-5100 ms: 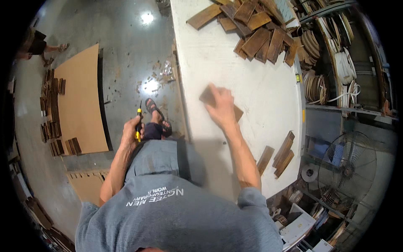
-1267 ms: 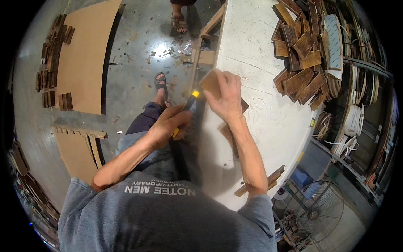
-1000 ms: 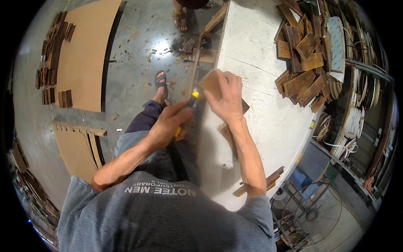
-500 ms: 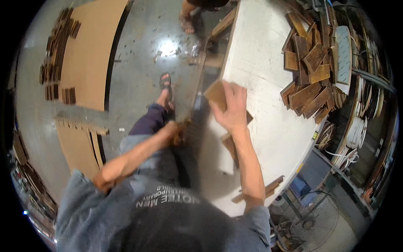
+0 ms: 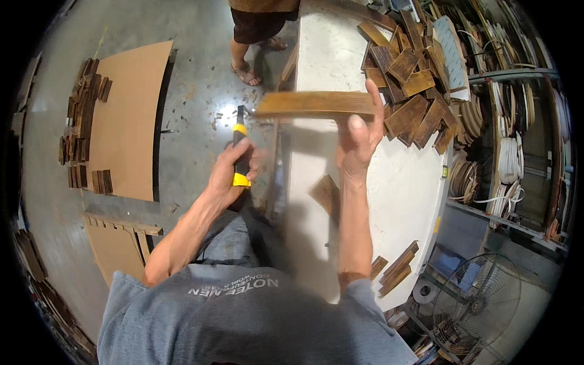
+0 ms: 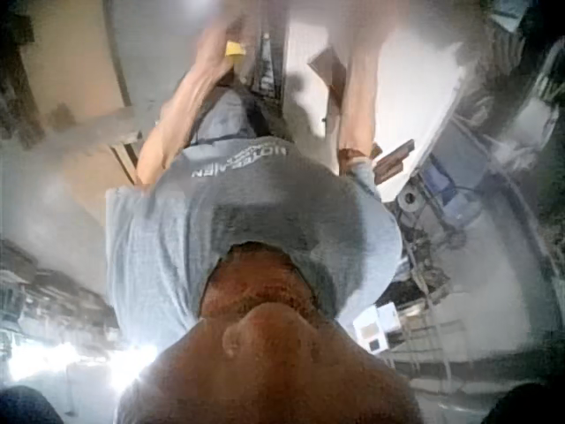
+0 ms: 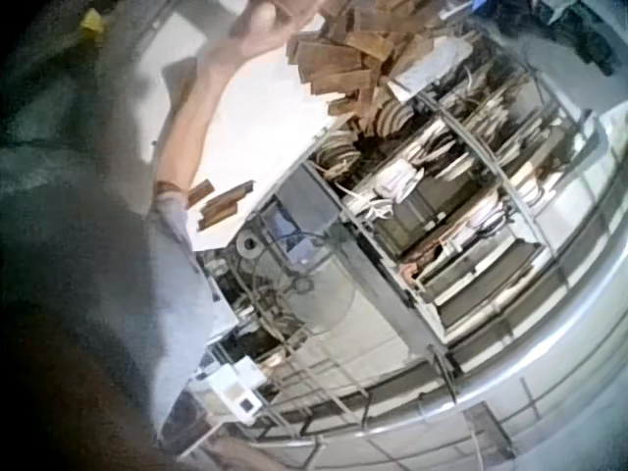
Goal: The person groups wood blocks on a table, moves them to a cardboard board on the floor, and uses a hand tool with a yellow handle to scrape the edges of individual pieces.
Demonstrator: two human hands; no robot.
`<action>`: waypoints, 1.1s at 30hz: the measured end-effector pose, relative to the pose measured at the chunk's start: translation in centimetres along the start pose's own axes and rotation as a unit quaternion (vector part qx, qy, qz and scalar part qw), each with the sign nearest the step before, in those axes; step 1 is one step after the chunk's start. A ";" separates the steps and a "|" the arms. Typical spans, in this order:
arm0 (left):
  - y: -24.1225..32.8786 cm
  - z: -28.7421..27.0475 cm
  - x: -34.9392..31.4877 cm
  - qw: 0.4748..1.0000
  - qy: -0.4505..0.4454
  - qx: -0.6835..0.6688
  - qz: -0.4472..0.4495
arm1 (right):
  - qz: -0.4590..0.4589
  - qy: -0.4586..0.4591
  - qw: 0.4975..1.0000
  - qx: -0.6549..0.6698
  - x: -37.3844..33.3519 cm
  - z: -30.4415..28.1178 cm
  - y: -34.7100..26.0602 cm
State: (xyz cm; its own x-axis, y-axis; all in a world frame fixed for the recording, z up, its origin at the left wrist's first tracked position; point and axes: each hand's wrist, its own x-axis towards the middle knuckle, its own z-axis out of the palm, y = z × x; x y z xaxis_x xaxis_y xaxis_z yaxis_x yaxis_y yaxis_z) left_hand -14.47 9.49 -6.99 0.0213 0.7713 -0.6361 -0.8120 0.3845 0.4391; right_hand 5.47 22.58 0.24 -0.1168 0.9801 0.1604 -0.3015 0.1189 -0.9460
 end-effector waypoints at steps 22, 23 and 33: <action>2.7 6.6 -7.6 0.964 -0.045 0.185 0.186 | -0.165 -0.255 0.748 -0.591 -8.3 -2.1 -6.6; 2.9 7.2 -7.9 0.965 -0.056 0.174 0.186 | -0.145 -0.268 0.772 -0.558 -8.0 -1.7 -6.5; 3.7 6.4 -7.6 0.984 -0.152 0.004 0.091 | -0.111 -0.318 0.858 -0.387 -6.5 1.0 -5.1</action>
State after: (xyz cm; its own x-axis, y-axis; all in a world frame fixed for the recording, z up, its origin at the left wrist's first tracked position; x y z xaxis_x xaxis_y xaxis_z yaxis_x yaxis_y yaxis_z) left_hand -13.89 8.24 3.53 0.0499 0.9436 -0.3273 -0.8135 0.2285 0.5348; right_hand 6.83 15.50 4.27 -0.7055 0.6638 0.2483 0.3079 0.6027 -0.7362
